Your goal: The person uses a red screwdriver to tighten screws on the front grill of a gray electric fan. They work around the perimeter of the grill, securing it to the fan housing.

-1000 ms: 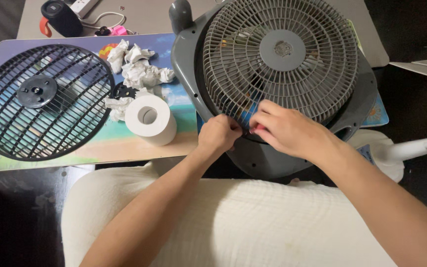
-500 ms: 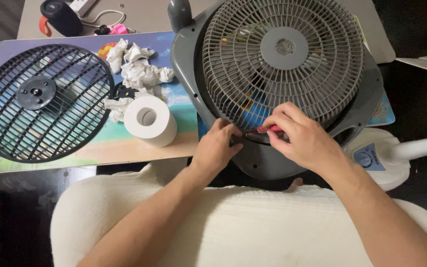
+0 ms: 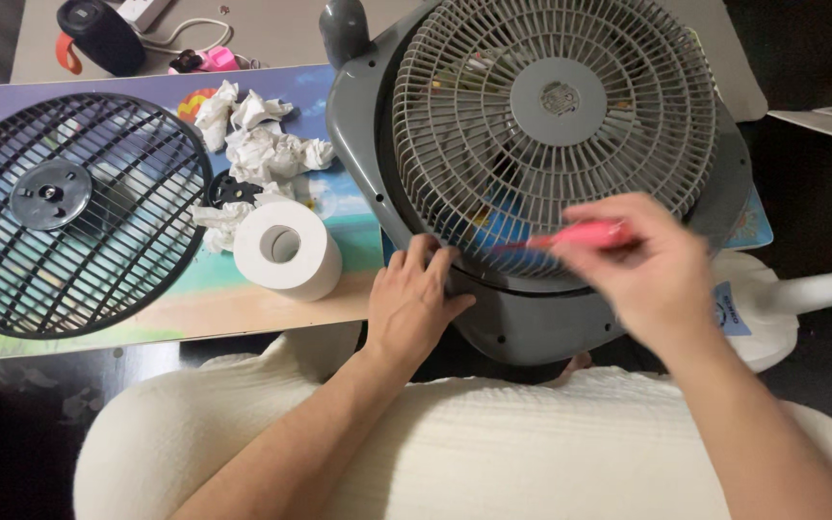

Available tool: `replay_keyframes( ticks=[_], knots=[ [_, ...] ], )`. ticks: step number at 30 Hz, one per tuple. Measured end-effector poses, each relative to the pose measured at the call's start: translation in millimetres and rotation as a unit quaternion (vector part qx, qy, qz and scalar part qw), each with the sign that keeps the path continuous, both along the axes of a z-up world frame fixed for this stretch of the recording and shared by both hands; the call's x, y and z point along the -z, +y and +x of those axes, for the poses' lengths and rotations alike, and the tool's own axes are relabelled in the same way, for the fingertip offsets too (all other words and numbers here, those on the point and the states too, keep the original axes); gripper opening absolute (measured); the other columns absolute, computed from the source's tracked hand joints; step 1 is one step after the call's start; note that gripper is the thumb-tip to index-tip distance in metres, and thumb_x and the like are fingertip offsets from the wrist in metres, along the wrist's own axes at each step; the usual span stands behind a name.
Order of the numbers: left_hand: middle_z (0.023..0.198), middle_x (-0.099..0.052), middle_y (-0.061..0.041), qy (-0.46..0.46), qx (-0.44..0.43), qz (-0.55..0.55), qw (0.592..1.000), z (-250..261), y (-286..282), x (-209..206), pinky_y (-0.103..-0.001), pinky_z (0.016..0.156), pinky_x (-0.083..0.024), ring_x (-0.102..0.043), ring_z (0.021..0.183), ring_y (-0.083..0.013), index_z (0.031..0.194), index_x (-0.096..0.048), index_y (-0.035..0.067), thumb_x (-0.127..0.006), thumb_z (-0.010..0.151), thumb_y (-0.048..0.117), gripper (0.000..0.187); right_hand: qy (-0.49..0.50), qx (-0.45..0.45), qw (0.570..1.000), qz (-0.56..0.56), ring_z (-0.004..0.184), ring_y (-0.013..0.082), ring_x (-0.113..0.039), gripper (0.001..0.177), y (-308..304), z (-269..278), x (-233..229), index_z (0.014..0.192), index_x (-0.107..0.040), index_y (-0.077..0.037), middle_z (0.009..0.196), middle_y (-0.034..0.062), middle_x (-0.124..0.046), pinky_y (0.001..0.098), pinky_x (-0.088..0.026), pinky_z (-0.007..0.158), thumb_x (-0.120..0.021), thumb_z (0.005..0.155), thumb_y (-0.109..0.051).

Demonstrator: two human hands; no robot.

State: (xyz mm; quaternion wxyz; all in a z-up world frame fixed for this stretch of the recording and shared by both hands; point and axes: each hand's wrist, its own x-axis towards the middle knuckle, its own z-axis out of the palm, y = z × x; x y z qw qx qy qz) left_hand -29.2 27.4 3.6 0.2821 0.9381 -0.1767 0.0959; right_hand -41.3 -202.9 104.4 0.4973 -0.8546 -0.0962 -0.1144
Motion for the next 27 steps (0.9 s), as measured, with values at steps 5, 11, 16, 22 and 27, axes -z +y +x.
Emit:
replay_keyframes(
  ticks=[5, 11, 16, 22, 27],
  knots=[
    [0.122, -0.057, -0.009, 0.015, 0.053, -0.005, 0.998, 4.7, 8.1, 6.0, -0.042, 0.091, -0.05, -0.059, 0.106, -0.034, 0.121, -0.06, 0.006, -0.089, 0.067, 0.034, 0.067, 0.006, 0.047, 0.936, 0.35, 0.073, 0.0123, -0.063, 0.013, -19.7, 25.9, -8.6, 0.107, -0.062, -0.016, 0.091, 0.0044, -0.065, 0.0388, -0.066, 0.08, -0.063, 0.106, -0.029],
    [0.138, -0.048, -0.024, 0.029, 0.021, -0.091, 0.995, -8.8, 9.2, -3.5, -0.042, 0.101, -0.048, -0.056, 0.117, -0.0403, 0.131, -0.05, 0.0, -0.092, 0.063, 0.028, 0.085, -0.013, -0.009, 0.969, -0.245, 0.097, 0.023, -0.074, 0.034, 5.8, 49.6, -15.6, 0.108, -0.073, -0.008, 0.109, 0.0074, -0.071, 0.0412, -0.059, 0.086, -0.078, 0.089, -0.036],
    [0.155, -0.034, -0.034, 0.123, -0.096, -0.118, 0.981, -7.7, 7.6, -0.4, -0.042, 0.1, -0.046, -0.048, 0.129, -0.0444, 0.152, -0.024, -0.007, -0.098, 0.051, 0.03, 0.131, -0.054, -0.048, 0.925, -0.372, 0.102, 0.036, -0.067, 0.082, 26.3, 58.0, 4.6, 0.118, -0.07, 0.002, 0.127, 0.0144, -0.058, 0.0479, -0.053, 0.089, -0.094, 0.06, -0.05],
    [0.156, -0.031, -0.036, 0.098, -0.062, -0.108, 0.987, -4.6, 10.2, 13.8, -0.041, 0.111, -0.04, -0.04, 0.142, -0.0438, 0.151, -0.015, -0.016, -0.098, 0.056, 0.04, 0.138, 0.01, -0.048, 0.943, -0.33, 0.105, 0.0318, -0.067, 0.069, 20.3, 59.3, 16.2, 0.118, -0.07, -0.002, 0.123, 0.0108, -0.06, 0.0452, -0.055, 0.091, -0.09, 0.062, -0.038],
    [0.16, -0.026, -0.033, 0.14, -0.101, -0.045, 0.984, -1.9, 10.5, 5.1, -0.044, 0.113, -0.036, -0.032, 0.143, -0.0437, 0.155, -0.019, -0.008, -0.099, 0.048, 0.045, 0.143, -0.052, 0.067, 0.953, -0.292, 0.113, 0.029, -0.067, 0.028, -17.5, 82.3, 9.8, 0.109, -0.077, -0.016, 0.123, 0.0106, -0.063, 0.0417, -0.056, 0.095, -0.082, 0.09, -0.035]
  ],
)
